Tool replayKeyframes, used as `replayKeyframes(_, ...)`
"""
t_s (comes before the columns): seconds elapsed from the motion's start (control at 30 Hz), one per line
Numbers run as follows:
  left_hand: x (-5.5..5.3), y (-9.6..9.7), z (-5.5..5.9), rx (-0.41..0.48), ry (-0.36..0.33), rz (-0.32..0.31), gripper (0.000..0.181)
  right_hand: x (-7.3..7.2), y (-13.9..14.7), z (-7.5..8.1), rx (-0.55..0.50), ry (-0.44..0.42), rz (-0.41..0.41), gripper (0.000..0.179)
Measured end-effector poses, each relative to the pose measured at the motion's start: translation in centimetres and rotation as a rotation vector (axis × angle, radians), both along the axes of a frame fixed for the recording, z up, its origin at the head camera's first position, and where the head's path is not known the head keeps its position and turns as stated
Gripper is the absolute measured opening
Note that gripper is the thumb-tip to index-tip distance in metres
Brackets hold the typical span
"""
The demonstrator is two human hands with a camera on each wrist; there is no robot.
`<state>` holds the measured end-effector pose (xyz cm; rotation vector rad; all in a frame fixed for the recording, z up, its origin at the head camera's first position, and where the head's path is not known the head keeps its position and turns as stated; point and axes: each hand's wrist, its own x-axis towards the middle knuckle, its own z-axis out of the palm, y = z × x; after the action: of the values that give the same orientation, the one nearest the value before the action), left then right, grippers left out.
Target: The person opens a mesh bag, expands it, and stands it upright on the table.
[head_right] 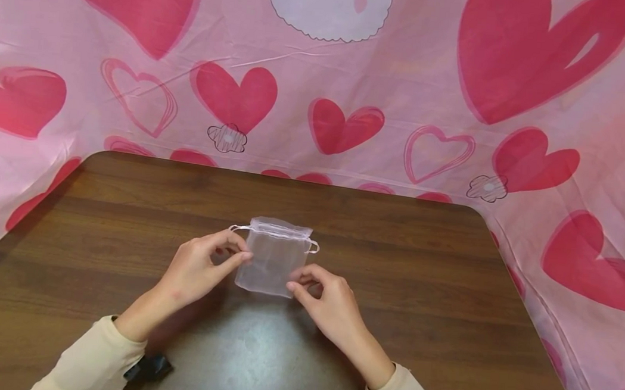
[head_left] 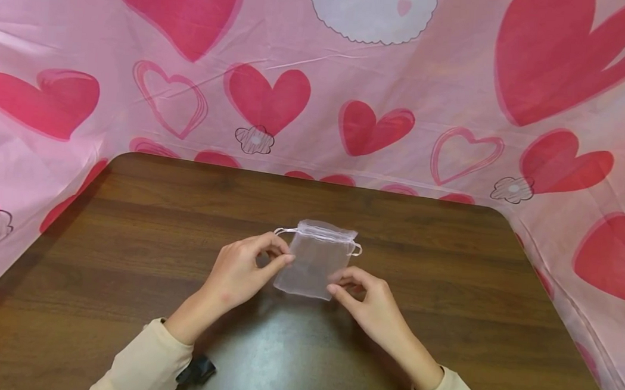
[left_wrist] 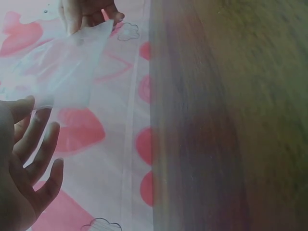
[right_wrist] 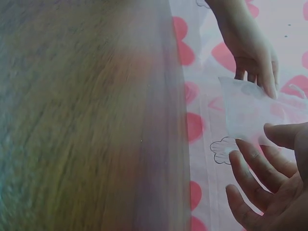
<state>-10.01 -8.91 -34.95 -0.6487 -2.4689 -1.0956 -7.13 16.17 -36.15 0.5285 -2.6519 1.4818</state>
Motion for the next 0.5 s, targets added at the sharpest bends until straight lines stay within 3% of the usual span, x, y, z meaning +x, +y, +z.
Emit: replayKeyframes(0.5,-0.10,-0.20,-0.23,-0.012,-0.070,0.009,0.015,-0.07,0.33,0.61,-0.125,-0.005,-0.043,0.005)
